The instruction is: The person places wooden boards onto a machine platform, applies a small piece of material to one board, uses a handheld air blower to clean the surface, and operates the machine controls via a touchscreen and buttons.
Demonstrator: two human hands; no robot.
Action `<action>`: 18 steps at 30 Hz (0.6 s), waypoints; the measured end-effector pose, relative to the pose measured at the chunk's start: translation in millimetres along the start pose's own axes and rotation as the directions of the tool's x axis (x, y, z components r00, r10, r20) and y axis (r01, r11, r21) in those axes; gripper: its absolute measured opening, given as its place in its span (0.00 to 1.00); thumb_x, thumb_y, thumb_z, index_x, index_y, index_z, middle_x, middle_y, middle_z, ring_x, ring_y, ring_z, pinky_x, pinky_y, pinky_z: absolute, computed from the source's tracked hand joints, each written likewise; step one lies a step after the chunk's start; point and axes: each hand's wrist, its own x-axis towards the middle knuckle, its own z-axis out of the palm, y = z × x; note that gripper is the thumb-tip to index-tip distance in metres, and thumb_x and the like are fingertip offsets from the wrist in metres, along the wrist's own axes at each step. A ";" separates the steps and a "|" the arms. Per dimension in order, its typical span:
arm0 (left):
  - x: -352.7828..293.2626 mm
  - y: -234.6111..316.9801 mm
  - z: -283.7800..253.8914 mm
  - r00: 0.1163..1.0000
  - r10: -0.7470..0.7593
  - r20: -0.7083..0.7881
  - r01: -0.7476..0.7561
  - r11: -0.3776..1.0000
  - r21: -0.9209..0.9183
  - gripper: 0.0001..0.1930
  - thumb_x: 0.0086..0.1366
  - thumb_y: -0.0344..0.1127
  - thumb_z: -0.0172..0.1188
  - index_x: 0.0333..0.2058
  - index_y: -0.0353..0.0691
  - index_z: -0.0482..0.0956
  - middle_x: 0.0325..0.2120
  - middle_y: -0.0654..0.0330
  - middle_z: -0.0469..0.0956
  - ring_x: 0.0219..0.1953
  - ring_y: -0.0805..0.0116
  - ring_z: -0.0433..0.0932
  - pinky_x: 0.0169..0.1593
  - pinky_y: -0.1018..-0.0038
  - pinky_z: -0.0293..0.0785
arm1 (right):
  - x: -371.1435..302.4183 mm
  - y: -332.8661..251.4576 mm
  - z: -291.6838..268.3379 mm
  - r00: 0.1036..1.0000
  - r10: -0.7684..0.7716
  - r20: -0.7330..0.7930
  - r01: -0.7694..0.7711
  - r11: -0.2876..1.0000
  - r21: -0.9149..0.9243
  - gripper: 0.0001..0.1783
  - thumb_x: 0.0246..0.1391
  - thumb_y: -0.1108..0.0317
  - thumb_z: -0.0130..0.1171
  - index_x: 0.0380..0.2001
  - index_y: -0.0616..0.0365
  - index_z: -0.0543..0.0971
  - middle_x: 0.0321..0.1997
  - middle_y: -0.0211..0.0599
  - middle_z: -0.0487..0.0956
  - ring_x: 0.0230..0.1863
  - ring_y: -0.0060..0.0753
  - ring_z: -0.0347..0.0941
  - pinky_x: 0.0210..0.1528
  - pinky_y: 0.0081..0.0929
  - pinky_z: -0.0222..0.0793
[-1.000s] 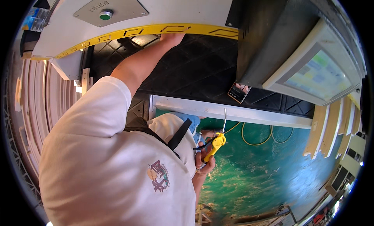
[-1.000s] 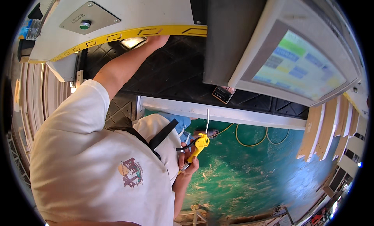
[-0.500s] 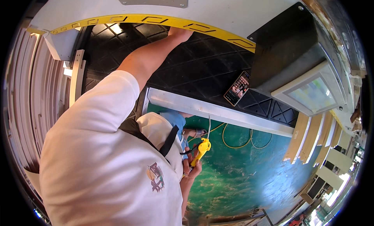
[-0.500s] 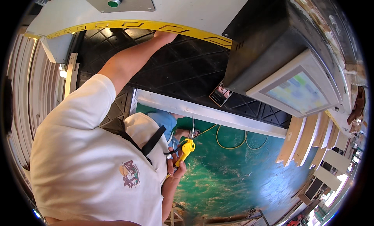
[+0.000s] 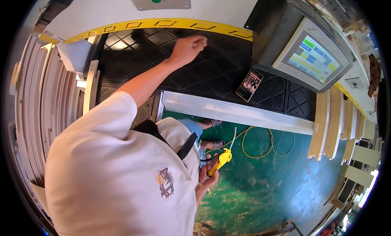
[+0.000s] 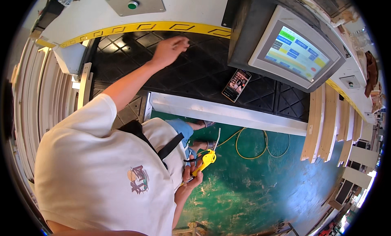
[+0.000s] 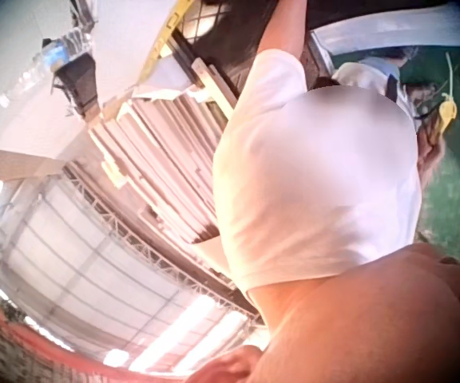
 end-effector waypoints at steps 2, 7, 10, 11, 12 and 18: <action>5.4 64.9 -39.9 0.987 -0.158 -0.036 0.156 0.987 -0.049 0.19 0.80 0.45 0.54 0.48 0.32 0.84 0.35 0.56 0.87 0.31 0.73 0.85 0.38 0.76 0.80 | 10.5 -0.3 6.4 0.995 0.023 0.093 -0.019 0.999 -0.043 0.41 0.67 0.57 0.54 0.79 0.54 0.56 0.72 0.61 0.71 0.19 0.24 0.66 0.15 0.17 0.63; 40.6 119.0 -125.1 0.986 -0.164 -0.022 0.165 0.986 0.030 0.29 0.80 0.57 0.51 0.43 0.33 0.86 0.36 0.57 0.88 0.34 0.74 0.85 0.32 0.77 0.74 | 29.5 -6.3 15.9 0.986 0.134 0.095 -0.122 0.986 -0.116 0.39 0.65 0.57 0.55 0.76 0.55 0.61 0.69 0.58 0.75 0.20 0.25 0.66 0.16 0.17 0.62; 46.3 137.1 -134.1 0.983 -0.184 0.026 0.180 0.976 0.126 0.29 0.79 0.58 0.52 0.43 0.33 0.86 0.37 0.57 0.89 0.34 0.74 0.86 0.30 0.78 0.72 | 32.6 -11.3 5.0 0.986 0.168 0.010 -0.161 0.956 -0.246 0.44 0.61 0.56 0.59 0.77 0.55 0.58 0.68 0.57 0.75 0.22 0.29 0.70 0.14 0.20 0.64; 46.5 140.2 -134.5 0.974 -0.221 0.041 0.217 0.973 0.079 0.29 0.79 0.59 0.53 0.43 0.33 0.86 0.37 0.57 0.89 0.34 0.74 0.86 0.30 0.78 0.72 | 31.0 -11.9 4.5 0.986 0.165 0.014 -0.157 0.957 -0.245 0.44 0.61 0.56 0.59 0.77 0.55 0.58 0.68 0.57 0.75 0.22 0.29 0.70 0.14 0.20 0.64; 45.4 142.7 -132.2 0.970 -0.240 0.046 0.236 0.969 0.078 0.29 0.79 0.58 0.53 0.45 0.33 0.85 0.38 0.57 0.89 0.33 0.73 0.86 0.30 0.78 0.72 | 29.0 -12.5 4.2 0.987 0.162 0.012 -0.155 0.958 -0.241 0.44 0.61 0.56 0.60 0.77 0.55 0.58 0.68 0.57 0.75 0.24 0.30 0.71 0.14 0.20 0.65; 36.0 124.0 -140.5 0.977 -0.211 -0.022 0.206 0.967 -0.148 0.26 0.79 0.55 0.56 0.50 0.32 0.81 0.46 0.53 0.87 0.37 0.70 0.86 0.34 0.78 0.73 | 4.0 -2.5 -14.3 0.995 0.087 -0.046 -0.092 0.988 -0.123 0.42 0.61 0.56 0.60 0.76 0.52 0.61 0.68 0.55 0.75 0.27 0.32 0.73 0.15 0.20 0.67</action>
